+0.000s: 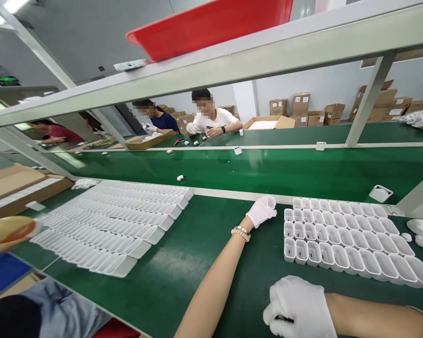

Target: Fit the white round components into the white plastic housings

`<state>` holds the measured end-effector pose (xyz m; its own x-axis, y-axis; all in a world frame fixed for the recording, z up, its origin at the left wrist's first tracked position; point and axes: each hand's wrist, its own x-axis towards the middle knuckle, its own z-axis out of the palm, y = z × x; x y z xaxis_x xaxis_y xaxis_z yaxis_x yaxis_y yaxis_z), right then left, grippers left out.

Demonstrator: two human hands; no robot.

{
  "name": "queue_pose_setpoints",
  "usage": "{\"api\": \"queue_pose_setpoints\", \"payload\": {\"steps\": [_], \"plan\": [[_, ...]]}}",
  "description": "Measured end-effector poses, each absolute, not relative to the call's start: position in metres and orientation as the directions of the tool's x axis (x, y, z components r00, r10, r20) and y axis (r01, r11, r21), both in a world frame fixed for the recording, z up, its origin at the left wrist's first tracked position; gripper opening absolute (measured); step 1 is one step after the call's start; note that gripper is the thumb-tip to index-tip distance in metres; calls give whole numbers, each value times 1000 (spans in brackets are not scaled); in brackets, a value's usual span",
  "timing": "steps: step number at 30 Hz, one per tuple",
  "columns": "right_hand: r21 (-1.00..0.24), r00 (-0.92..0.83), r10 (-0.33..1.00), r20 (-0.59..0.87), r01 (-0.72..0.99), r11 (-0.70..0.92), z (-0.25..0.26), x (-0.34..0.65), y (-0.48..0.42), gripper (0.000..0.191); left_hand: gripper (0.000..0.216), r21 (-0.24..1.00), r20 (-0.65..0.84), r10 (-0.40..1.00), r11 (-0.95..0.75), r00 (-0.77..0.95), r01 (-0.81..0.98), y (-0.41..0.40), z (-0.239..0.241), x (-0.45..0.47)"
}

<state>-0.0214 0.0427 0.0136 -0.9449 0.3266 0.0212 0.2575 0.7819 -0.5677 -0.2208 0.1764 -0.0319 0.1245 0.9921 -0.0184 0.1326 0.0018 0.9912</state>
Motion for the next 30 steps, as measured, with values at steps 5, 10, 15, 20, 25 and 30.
{"api": "queue_pose_setpoints", "payload": {"steps": [5,10,15,20,25,30], "plan": [[-551,-944,330,-14,282,785,15,-23,43,11,21,989,-25,990,4,139,150,176,-37,-223],[-547,-944,329,-11,281,788,19,-23,44,12,21,988,-34,991,15,127,151,177,-48,-223],[-581,-944,330,-1,270,768,20,-23,44,14,21,988,-42,993,25,112,151,179,-57,-224],[-598,-944,330,2,263,757,18,-23,43,14,21,989,-30,993,14,110,144,180,-59,-225],[-635,-861,501,92,337,695,14,-20,41,14,23,989,-32,993,16,110,145,186,-59,-223],[-881,-703,711,23,321,346,3,-16,44,18,23,988,-31,993,13,115,153,184,-59,-223]]}}
